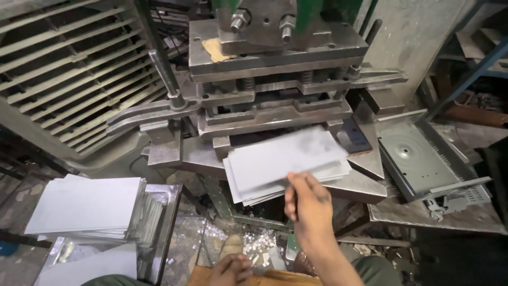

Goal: Operating a manual stamping press to punch holes or indentations into rectangular metal plates and then sorting the plates.

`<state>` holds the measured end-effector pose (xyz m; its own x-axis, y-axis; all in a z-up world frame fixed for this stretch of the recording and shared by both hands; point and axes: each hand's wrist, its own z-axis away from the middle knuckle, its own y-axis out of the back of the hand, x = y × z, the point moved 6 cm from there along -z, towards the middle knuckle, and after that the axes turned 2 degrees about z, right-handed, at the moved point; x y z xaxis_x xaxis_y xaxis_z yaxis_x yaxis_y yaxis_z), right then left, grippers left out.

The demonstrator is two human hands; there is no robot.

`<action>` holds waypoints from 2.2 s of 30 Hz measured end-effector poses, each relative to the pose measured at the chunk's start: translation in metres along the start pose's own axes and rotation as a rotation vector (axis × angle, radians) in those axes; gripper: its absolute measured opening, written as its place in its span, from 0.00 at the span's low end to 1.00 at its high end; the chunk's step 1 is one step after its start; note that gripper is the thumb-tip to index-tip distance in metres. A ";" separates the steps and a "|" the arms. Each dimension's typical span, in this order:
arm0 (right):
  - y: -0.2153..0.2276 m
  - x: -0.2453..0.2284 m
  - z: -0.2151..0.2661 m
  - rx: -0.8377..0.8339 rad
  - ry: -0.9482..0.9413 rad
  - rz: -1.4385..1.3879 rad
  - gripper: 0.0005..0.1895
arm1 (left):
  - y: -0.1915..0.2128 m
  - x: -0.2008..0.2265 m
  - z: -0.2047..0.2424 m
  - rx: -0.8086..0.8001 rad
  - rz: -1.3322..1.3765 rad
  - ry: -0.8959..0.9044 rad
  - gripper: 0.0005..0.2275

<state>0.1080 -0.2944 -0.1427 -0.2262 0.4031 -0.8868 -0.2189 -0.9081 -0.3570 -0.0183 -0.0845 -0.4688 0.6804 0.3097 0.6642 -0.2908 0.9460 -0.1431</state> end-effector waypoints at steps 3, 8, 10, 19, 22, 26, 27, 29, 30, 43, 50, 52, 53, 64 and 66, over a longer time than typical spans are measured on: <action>0.019 0.011 0.007 0.025 -0.015 0.087 0.11 | -0.017 0.060 0.051 0.014 0.161 0.008 0.16; 0.037 -0.009 0.006 0.033 0.168 0.401 0.17 | -0.056 0.205 0.176 0.226 0.204 0.039 0.24; 0.041 -0.044 0.014 0.162 0.456 0.650 0.13 | -0.059 0.236 0.174 0.073 0.279 -0.259 0.26; 0.076 -0.084 -0.025 0.268 0.909 1.138 0.29 | -0.087 0.277 0.163 0.044 0.181 -0.296 0.24; 0.065 -0.087 -0.032 0.209 0.722 1.145 0.34 | -0.087 0.276 0.157 0.087 0.137 -0.306 0.24; 0.075 -0.076 -0.047 0.225 0.598 1.152 0.36 | -0.085 0.277 0.148 0.036 0.152 -0.308 0.25; 0.075 -0.074 -0.048 0.231 0.647 1.148 0.35 | -0.084 0.278 0.147 0.035 0.131 -0.306 0.25; 0.069 -0.075 -0.042 0.240 0.696 1.144 0.34 | -0.084 0.281 0.146 0.030 0.108 -0.304 0.25; 0.063 -0.077 -0.037 0.232 0.679 1.121 0.34 | -0.085 0.283 0.147 0.045 0.082 -0.289 0.27; 0.044 -0.085 -0.003 0.236 0.524 1.204 0.32 | -0.078 0.293 0.139 0.091 -0.071 -0.269 0.34; 0.045 -0.071 0.009 0.234 0.760 1.237 0.32 | -0.077 0.292 0.138 0.041 -0.029 -0.313 0.28; 0.046 -0.068 0.014 0.249 0.698 1.254 0.32 | -0.076 0.293 0.142 0.093 -0.058 -0.296 0.26; 0.046 -0.069 0.017 0.251 0.698 1.253 0.32 | -0.077 0.295 0.143 0.091 -0.059 -0.297 0.26; 0.087 -0.021 -0.002 0.175 0.144 0.210 0.26 | -0.073 0.302 0.149 0.069 -0.161 -0.227 0.22; 0.084 -0.019 -0.005 0.163 0.037 0.145 0.25 | -0.070 0.299 0.145 0.050 -0.155 -0.239 0.22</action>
<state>0.0984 -0.3790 -0.1569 -0.2323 0.2621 -0.9367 -0.3381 -0.9247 -0.1749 0.1080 -0.0721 -0.1539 0.5433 0.1248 0.8302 -0.2326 0.9725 0.0061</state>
